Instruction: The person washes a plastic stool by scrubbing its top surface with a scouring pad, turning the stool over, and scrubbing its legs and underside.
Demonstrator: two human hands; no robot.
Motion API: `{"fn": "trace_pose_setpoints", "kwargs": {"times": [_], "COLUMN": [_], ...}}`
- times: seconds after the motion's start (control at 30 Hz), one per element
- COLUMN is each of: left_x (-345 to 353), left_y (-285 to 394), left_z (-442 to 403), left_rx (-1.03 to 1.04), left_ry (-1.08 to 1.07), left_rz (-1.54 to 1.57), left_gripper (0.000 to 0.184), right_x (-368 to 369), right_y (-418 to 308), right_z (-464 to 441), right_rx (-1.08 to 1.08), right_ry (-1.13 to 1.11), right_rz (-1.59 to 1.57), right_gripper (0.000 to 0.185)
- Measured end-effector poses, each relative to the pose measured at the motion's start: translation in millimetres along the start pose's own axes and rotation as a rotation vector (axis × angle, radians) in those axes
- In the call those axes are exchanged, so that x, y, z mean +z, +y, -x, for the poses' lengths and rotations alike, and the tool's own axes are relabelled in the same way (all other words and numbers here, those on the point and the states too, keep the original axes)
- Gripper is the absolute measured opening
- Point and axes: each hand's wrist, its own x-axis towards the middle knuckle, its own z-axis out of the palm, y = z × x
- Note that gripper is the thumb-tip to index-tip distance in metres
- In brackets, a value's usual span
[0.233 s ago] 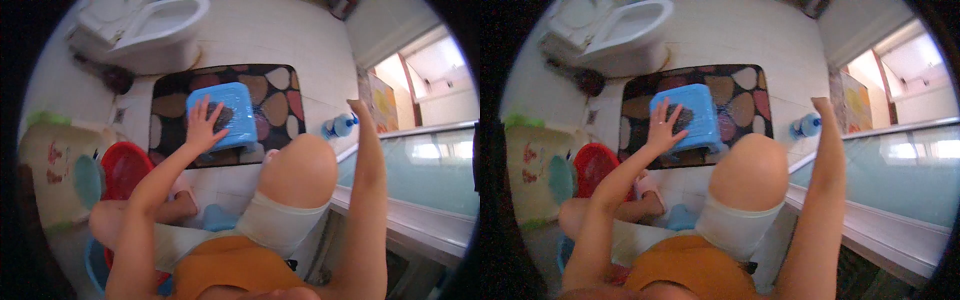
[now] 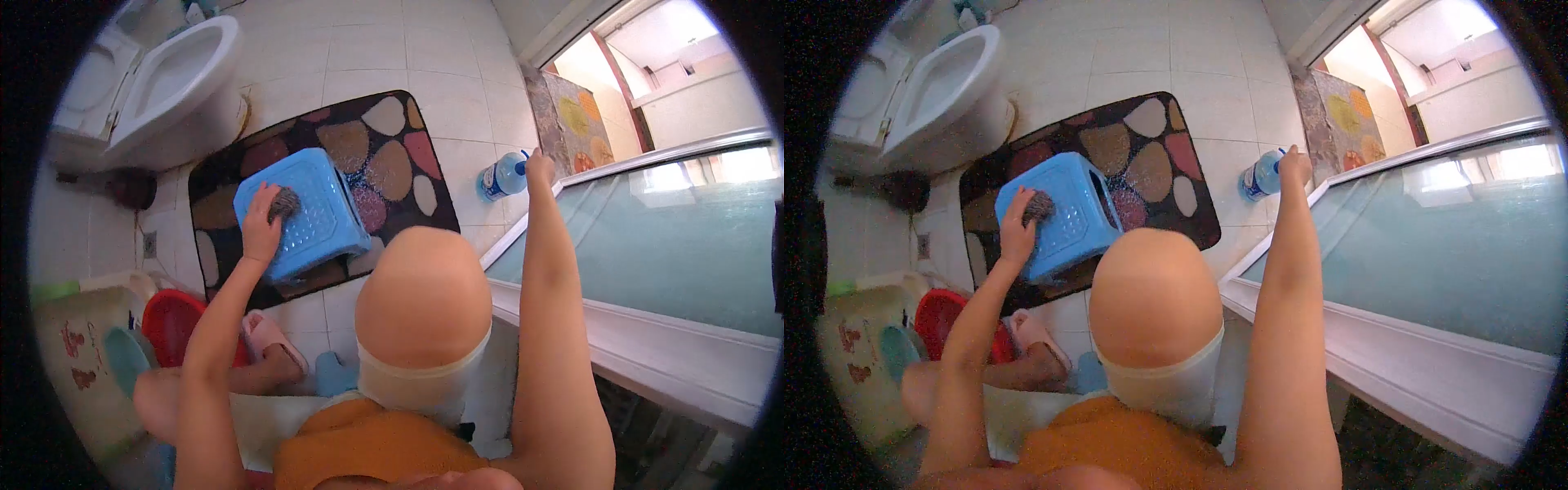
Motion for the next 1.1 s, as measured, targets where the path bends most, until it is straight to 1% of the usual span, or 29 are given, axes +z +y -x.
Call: {"fn": "trace_pose_setpoints", "kwargs": {"times": [0.03,0.1,0.13,0.17,0.23,0.3,0.33,0.37,0.4,0.43,0.47,0.53,0.57,0.67,0.7,0.83,0.93,0.97,1.07,1.1], "left_x": [1,10,14,25,90,148,165,194,239,248,283,303,317,352,362,382,390,391,384,383], "left_y": [7,46,77,110,140,182,203,219,227,251,261,296,303,327,332,339,338,336,345,346], "left_z": [-7,-35,-60,-83,-123,-158,-170,-179,-189,-198,-206,-214,-216,-225,-221,-216,-229,-226,-224,-222], "left_rx": [-0.043,-0.153,-0.177,-0.207,-0.279,-0.748,-0.684,-0.832,-0.906,-0.961,-1.041,-1.153,-1.149,-1.145,-1.167,-1.161,-1.124,-1.140,-1.150,-1.147], "left_ry": [-0.005,-0.025,-0.020,-0.020,-0.103,-0.277,-0.459,-0.601,-0.664,-0.683,-0.728,-0.728,-0.744,-0.809,-0.833,-0.879,-0.942,-0.933,-0.916,-0.896], "left_rz": [0.130,0.413,0.612,0.811,1.075,1.386,1.565,1.754,1.823,1.880,2.009,1.947,1.967,2.057,2.084,2.181,2.254,2.258,2.272,2.284], "left_gripper": [0.053,0.047,0.044,0.042,0.045,0.046,0.040,0.031,0.026,0.028,0.029,0.032,0.033,0.036,0.036,0.040,0.038,0.038,0.038,0.039], "right_x": [4,5,6,4,4,14,20,31,45,52,58,46,39,47,49,35,38,34,36,27], "right_y": [15,36,35,32,23,23,26,35,50,57,63,56,46,58,60,45,41,42,61,53], "right_z": [-2,-13,-21,-23,-31,-54,-65,-79,-100,-106,-112,-97,-85,-95,-92,-75,-82,-78,-100,-98], "right_rx": [0.015,0.019,0.012,0.042,0.104,0.154,0.183,0.159,0.135,0.039,-0.058,-0.396,-0.332,-0.130,-0.118,-0.125,-0.216,-0.212,-0.194,-0.183], "right_ry": [-0.022,0.058,0.099,0.081,0.058,0.064,0.066,0.012,-0.038,-0.067,-0.088,-0.090,-0.077,-0.120,-0.126,-0.074,-0.030,-0.077,-0.186,-0.193], "right_rz": [-0.081,-0.041,-0.035,-0.071,-0.148,-0.154,-0.154,-0.087,-0.018,0.053,0.122,0.292,0.264,-0.292,-0.290,-0.238,-0.084,-0.039,-0.132,-0.170], "right_gripper": [0.065,0.067,0.068,0.068,0.067,0.059,0.055,0.049,0.043,0.039,0.035,0.029,0.031,0.035,0.039,0.040,0.040,0.040,0.039,0.039]}}
